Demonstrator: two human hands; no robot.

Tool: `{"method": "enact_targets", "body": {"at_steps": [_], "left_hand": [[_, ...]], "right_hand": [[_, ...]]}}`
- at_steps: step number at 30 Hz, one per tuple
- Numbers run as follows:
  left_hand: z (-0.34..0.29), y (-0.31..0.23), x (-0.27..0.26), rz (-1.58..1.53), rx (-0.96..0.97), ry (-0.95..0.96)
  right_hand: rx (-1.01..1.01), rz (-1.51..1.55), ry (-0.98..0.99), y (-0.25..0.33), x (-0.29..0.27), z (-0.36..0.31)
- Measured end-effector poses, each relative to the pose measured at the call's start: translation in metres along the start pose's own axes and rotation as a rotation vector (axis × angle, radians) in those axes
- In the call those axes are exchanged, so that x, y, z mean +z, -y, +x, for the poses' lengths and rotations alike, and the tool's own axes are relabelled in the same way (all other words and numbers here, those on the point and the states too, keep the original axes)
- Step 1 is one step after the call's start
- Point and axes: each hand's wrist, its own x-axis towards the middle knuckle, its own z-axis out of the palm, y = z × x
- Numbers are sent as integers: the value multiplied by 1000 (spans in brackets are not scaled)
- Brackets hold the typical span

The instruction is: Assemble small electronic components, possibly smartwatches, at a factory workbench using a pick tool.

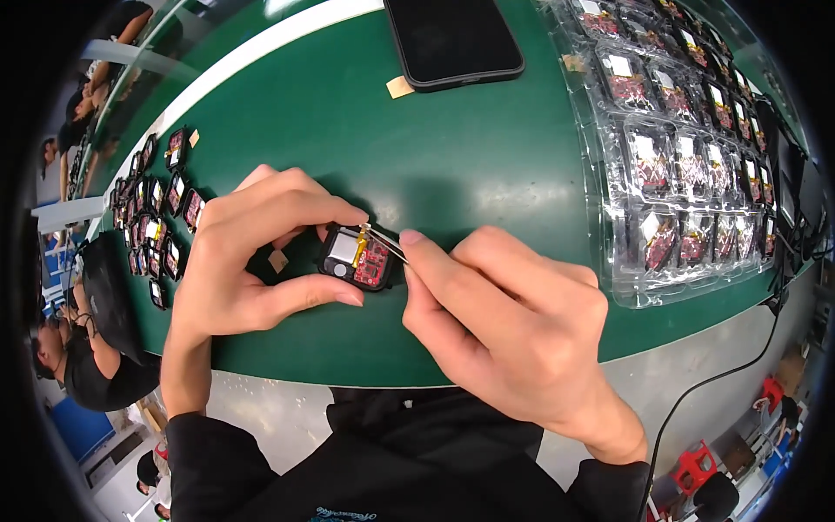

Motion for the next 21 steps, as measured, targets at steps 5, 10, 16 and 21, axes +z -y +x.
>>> {"method": "enact_targets", "body": {"at_steps": [5, 10, 16, 21], "left_hand": [[1, 8, -6, -44, 32, 45], [1, 19, -11, -115, 68, 113], [2, 18, -12, -127, 61, 138], [3, 19, -13, -100, 97, 154]], "right_hand": [[31, 14, -11, 0, 0, -3], [158, 202, 98, 2, -7, 0], [188, 261, 108, -1, -9, 0], [186, 259, 138, -2, -9, 1]]}}
